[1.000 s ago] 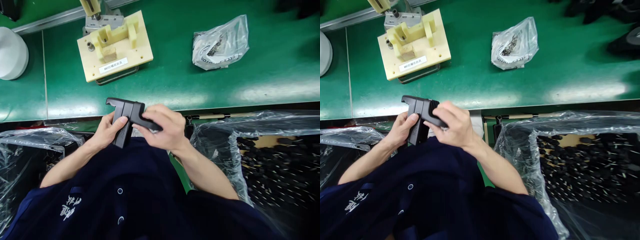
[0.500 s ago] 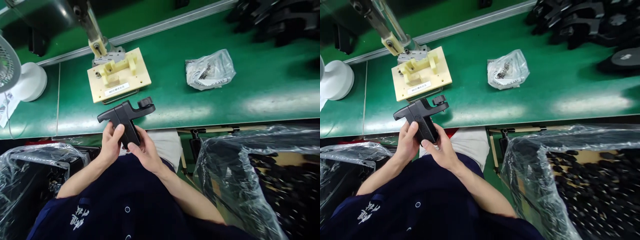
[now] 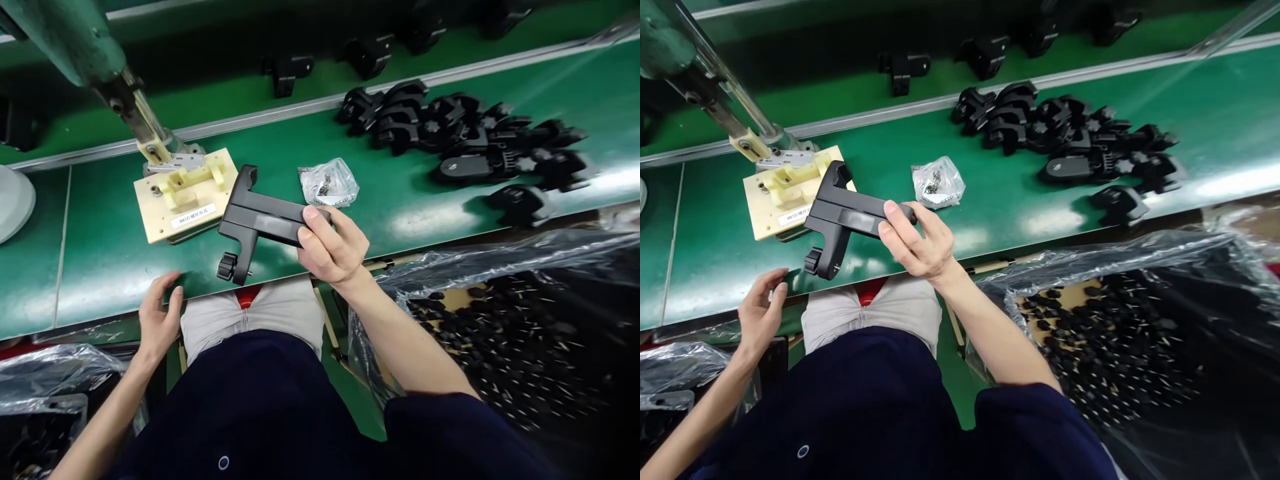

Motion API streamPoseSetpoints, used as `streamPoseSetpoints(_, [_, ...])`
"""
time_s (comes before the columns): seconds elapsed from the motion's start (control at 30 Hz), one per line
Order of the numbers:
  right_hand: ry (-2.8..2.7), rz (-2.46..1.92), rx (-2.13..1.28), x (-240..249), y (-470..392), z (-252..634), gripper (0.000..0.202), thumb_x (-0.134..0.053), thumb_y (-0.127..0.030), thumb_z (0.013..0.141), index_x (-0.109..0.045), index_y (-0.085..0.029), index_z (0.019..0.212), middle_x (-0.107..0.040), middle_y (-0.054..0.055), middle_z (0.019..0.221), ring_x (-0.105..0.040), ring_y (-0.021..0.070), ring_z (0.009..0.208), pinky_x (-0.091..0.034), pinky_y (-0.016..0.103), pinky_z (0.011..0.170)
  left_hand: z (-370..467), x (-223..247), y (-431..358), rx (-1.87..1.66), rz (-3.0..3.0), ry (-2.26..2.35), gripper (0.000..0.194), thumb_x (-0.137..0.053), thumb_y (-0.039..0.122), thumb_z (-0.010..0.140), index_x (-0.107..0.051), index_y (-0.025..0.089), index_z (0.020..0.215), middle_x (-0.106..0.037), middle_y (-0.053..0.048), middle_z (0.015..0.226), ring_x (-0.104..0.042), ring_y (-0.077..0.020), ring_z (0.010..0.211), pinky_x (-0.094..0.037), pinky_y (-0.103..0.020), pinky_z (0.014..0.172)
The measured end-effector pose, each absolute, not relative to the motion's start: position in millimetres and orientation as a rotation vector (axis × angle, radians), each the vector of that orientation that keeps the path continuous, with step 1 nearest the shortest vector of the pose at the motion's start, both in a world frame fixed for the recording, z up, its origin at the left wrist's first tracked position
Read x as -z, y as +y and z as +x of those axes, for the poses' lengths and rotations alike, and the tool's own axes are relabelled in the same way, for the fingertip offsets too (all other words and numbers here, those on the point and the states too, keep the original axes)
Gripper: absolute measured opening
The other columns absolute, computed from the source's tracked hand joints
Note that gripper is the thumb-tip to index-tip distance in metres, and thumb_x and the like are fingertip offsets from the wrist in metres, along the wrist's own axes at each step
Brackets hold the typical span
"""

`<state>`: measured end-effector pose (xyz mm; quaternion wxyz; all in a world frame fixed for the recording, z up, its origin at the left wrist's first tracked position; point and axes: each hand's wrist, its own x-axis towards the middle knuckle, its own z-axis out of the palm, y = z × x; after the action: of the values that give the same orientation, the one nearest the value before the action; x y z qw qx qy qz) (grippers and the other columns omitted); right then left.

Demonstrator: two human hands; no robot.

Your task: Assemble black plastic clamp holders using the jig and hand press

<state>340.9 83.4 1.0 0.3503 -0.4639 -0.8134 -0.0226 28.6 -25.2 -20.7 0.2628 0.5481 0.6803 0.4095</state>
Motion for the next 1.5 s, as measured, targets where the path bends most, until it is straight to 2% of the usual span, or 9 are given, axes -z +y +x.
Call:
streamPoseSetpoints(0.23, [-2.185,-1.236,0.142,-3.6,100.4,356.9,0.017,-0.054,-0.037,0.088,-0.062,-0.026,0.078,-0.072,0.007,0.089,-0.065,0.0249,0.102,-0.057,0.046,0.083,-14.9,38.3,-12.3,-1.089,1.986,2.057,0.02,-0.054,0.028,0.087,-0.064,0.017,0.101,-0.067,-0.012,0.105,-0.064,-0.0241,0.101,-0.051,-0.042,0.092])
streamPoseSetpoints(0.43, [-1.932,-1.248,0.134,-24.8,107.7,347.7,0.021,-0.062,-0.039,0.08,-0.062,-0.022,0.092,-0.07,0.011,0.101,-0.065,0.0264,0.1,-0.057,0.046,0.083,-28.6,62.4,-5.8,-0.985,2.23,2.085,0.02,-0.057,0.021,0.083,-0.062,0.018,0.101,-0.067,-0.014,0.106,-0.063,-0.03,0.102,-0.048,-0.046,0.091])
streamPoseSetpoints(0.57, [-1.454,-1.34,-0.562,-53.0,132.3,329.2,0.049,-0.071,-0.054,0.069,-0.06,-0.017,0.1,-0.063,0.005,0.081,-0.058,0.0136,0.06,-0.049,0.026,0.05,-22.6,70.7,-6.4,-1.035,2.345,2.13,0.022,-0.059,0.018,0.081,-0.061,0.02,0.103,-0.069,-0.013,0.103,-0.065,-0.0306,0.097,-0.048,-0.044,0.085])
streamPoseSetpoints(0.67, [-0.975,-1.368,-1.187,-69.3,173.8,317.7,0.04,-0.074,-0.048,0.068,-0.054,-0.016,0.083,-0.045,-0.006,0.06,-0.028,0.0013,0.038,-0.022,0.016,0.033,-18.8,75.6,-5.8,-1.103,2.413,2.131,0.025,-0.061,0.016,0.079,-0.061,0.019,0.104,-0.07,-0.013,0.102,-0.065,-0.0316,0.094,-0.049,-0.043,0.082])
streamPoseSetpoints(0.8, [-0.8,-1.402,-1.45,-81.6,241.1,296.3,0.031,-0.072,-0.029,0.074,-0.044,-0.017,0.071,-0.034,-0.01,0.051,-0.022,0.0003,0.036,-0.013,0.014,0.03,-16.2,79.5,-3.3,-1.167,2.445,2.141,0.026,-0.062,0.016,0.078,-0.06,0.018,0.104,-0.07,-0.013,0.101,-0.066,-0.0304,0.09,-0.05,-0.041,0.079])
streamPoseSetpoints(0.93, [-0.799,-1.4,-1.513,-82.8,300.9,252.6,0.022,-0.06,-0.025,0.087,-0.044,-0.017,0.075,-0.04,-0.008,0.052,-0.033,0.0024,0.036,-0.027,0.012,0.032,-13.4,78.9,-0.4,-1.193,2.479,2.128,0.028,-0.062,0.014,0.079,-0.06,0.017,0.106,-0.07,-0.012,0.101,-0.066,-0.0298,0.091,-0.051,-0.041,0.081])
streamPoseSetpoints(1.03, [-0.788,-1.352,-1.549,-71.9,327.0,211.7,0.011,-0.044,-0.018,0.094,-0.046,-0.016,0.084,-0.053,-0.002,0.063,-0.057,0.0057,0.053,-0.05,0.013,0.051,-11.4,75.6,1.2,-1.203,2.527,2.14,0.025,-0.062,0.012,0.08,-0.06,0.014,0.105,-0.07,-0.013,0.1,-0.066,-0.0292,0.09,-0.052,-0.04,0.08])
streamPoseSetpoints(1.1, [-0.795,-1.346,-1.589,-59.6,331.0,189.9,0.009,-0.042,-0.01,0.092,-0.047,-0.015,0.087,-0.059,0.001,0.069,-0.063,0.0082,0.064,-0.055,0.017,0.061,-10.4,73.2,2.0,-1.194,2.549,2.154,0.022,-0.061,0.011,0.081,-0.06,0.012,0.104,-0.07,-0.015,0.1,-0.066,-0.0289,0.09,-0.052,-0.04,0.08])
streamPoseSetpoints(1.5, [-1.046,-1.53,-1.241,-60.0,302.6,253.0,0.01,-0.045,-0.01,0.087,-0.051,-0.014,0.08,-0.053,-0.004,0.058,-0.047,0.0035,0.046,-0.043,0.013,0.048,-9.7,70.7,2.5,-1.036,2.539,2.2,0.023,-0.058,0.014,0.085,-0.058,0.012,0.108,-0.068,-0.015,0.106,-0.065,-0.0305,0.095,-0.052,-0.042,0.082])
